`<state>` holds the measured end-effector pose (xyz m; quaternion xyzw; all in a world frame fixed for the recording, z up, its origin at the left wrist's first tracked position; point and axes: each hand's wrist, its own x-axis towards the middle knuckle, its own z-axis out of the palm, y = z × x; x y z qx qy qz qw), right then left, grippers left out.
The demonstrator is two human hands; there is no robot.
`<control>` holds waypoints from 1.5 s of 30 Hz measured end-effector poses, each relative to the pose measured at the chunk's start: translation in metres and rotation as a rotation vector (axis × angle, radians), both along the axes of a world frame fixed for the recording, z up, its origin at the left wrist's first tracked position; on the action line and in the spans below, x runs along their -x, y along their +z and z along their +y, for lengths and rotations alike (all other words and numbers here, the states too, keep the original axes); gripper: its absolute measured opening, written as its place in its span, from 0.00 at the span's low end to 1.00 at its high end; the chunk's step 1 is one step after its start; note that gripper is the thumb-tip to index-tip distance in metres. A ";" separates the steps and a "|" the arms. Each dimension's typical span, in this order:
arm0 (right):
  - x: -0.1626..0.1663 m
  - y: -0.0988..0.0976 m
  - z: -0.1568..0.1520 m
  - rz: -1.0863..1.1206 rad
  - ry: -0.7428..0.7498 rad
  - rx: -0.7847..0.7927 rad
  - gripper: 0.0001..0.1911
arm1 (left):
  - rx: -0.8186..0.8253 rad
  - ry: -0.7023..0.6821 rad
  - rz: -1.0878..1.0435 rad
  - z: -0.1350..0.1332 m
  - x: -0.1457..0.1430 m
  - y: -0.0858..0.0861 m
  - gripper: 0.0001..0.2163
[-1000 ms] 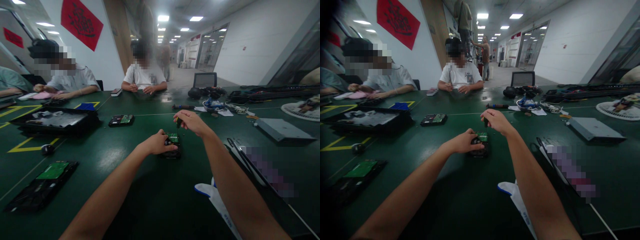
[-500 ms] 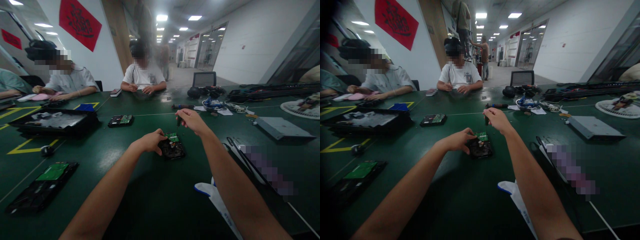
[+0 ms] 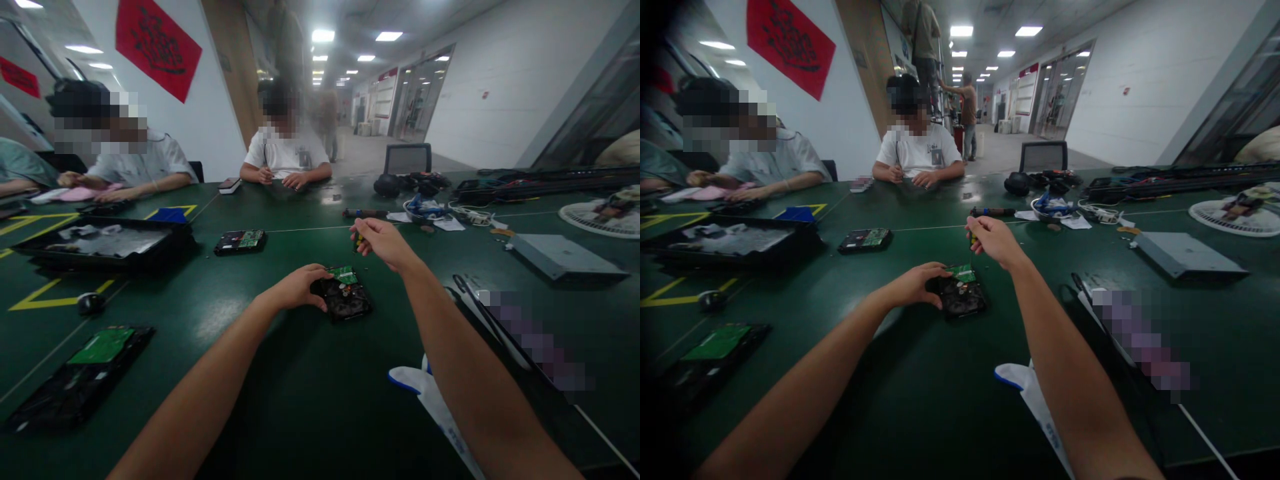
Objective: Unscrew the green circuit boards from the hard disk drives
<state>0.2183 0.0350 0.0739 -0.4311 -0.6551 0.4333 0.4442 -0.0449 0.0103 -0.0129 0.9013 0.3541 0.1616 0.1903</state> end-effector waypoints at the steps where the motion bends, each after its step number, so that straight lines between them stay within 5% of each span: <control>1: 0.000 0.000 0.000 0.018 0.015 0.011 0.16 | -0.024 0.011 -0.004 -0.002 -0.001 -0.003 0.38; 6: 0.001 0.000 -0.002 0.093 0.057 0.069 0.13 | -0.164 0.132 0.051 -0.019 -0.012 -0.013 0.34; 12: 0.006 -0.004 0.000 -0.019 -0.032 -0.071 0.13 | -0.255 0.182 0.041 -0.028 -0.016 -0.022 0.26; 28: 0.012 -0.005 -0.002 0.120 0.072 -0.007 0.13 | -0.134 0.130 -0.317 -0.019 -0.005 -0.029 0.18; 36: 0.011 -0.006 -0.001 0.060 -0.114 -0.067 0.07 | -0.128 0.155 -0.359 -0.019 -0.008 -0.030 0.10; 45: 0.014 -0.006 -0.003 0.087 0.070 -0.019 0.17 | -0.088 0.193 -0.363 -0.016 -0.006 -0.032 0.10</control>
